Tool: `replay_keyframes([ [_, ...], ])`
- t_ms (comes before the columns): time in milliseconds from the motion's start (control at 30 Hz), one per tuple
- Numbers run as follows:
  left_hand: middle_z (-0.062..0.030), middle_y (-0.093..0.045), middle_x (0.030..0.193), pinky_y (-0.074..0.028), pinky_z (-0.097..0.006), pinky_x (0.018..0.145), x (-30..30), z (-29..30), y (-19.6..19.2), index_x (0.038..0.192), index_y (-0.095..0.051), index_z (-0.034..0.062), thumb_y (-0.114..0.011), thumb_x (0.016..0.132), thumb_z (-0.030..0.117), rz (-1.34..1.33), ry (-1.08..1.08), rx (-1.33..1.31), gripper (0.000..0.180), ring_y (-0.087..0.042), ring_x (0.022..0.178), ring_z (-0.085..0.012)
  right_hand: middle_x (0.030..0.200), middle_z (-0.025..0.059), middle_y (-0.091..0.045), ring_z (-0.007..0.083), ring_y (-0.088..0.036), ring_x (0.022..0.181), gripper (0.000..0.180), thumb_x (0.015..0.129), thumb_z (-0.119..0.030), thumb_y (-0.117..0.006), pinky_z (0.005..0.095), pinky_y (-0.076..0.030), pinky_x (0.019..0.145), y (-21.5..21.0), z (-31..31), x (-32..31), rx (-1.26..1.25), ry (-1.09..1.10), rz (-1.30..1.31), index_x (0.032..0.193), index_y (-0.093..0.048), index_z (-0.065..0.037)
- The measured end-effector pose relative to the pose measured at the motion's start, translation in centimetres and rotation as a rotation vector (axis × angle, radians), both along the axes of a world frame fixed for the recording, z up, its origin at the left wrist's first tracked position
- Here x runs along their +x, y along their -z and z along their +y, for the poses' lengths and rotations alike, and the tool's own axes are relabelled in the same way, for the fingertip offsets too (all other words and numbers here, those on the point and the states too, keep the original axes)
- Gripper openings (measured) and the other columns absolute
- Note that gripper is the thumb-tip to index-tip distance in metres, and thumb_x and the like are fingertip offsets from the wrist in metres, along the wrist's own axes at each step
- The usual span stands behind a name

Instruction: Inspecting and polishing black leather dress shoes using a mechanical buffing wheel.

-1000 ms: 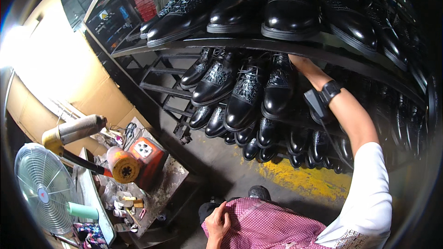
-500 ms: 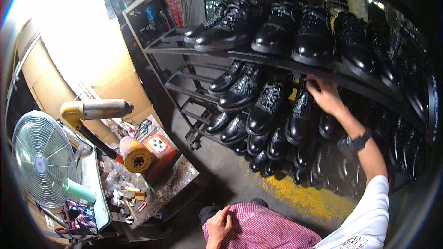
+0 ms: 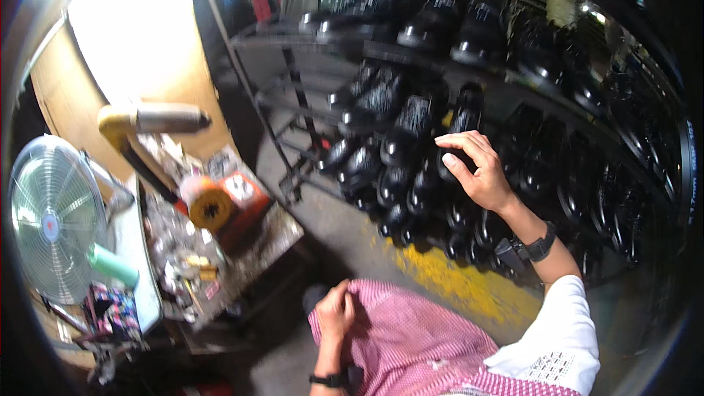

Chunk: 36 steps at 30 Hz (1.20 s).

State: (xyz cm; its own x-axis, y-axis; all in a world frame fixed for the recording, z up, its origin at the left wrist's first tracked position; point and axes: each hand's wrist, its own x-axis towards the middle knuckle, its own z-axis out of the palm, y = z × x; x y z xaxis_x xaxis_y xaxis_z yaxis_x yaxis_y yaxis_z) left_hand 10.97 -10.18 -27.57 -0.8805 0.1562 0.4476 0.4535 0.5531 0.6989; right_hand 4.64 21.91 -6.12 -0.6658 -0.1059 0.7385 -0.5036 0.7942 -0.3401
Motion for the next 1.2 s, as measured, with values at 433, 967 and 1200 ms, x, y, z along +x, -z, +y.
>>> replay_keyframes([
  [433, -0.0126, -0.063, 0.071, -0.050, -0.034, 0.058, 0.9, -1.5, 0.9, 0.099, -0.067, 0.0033, -0.061, 0.077, 0.000, 0.036, -0.082, 0.038, 0.022, -0.063, 0.061, -0.0267, 0.095, 0.0044, -0.066, 0.0105, -0.059, 0.081, 0.029, 0.092, -0.021, -0.061, 0.0257, -0.049, 0.073, 31.0, -4.6, 3.2, -0.637, -0.093, -1.099, 0.115, -0.060, -0.002],
  [967, -0.0123, -0.064, 0.070, -0.049, -0.028, 0.055, 0.3, -2.7, 0.4, 0.094, -0.068, -0.0017, -0.055, 0.074, -0.009, -0.031, -0.132, 0.149, 0.025, -0.064, 0.058, -0.0216, 0.115, 0.0117, -0.062, 0.0234, -0.059, 0.100, 0.056, 0.087, -0.029, -0.065, 0.0360, -0.049, 0.081, 48.1, -6.6, -10.1, -0.845, 0.186, -1.182, 0.137, -0.043, -0.013],
  [1200, -0.0118, -0.065, 0.065, -0.049, -0.028, 0.052, -0.7, -3.7, -0.2, 0.086, -0.070, -0.0016, -0.056, 0.070, -0.010, -0.091, -0.196, 0.093, 0.022, -0.063, 0.053, -0.0218, 0.145, 0.0131, -0.040, 0.0322, -0.036, 0.131, 0.074, 0.078, -0.031, -0.072, 0.0485, -0.030, 0.106, 46.8, -9.2, -20.4, 0.143, 0.209, -1.035, 0.142, -0.038, -0.019],
])
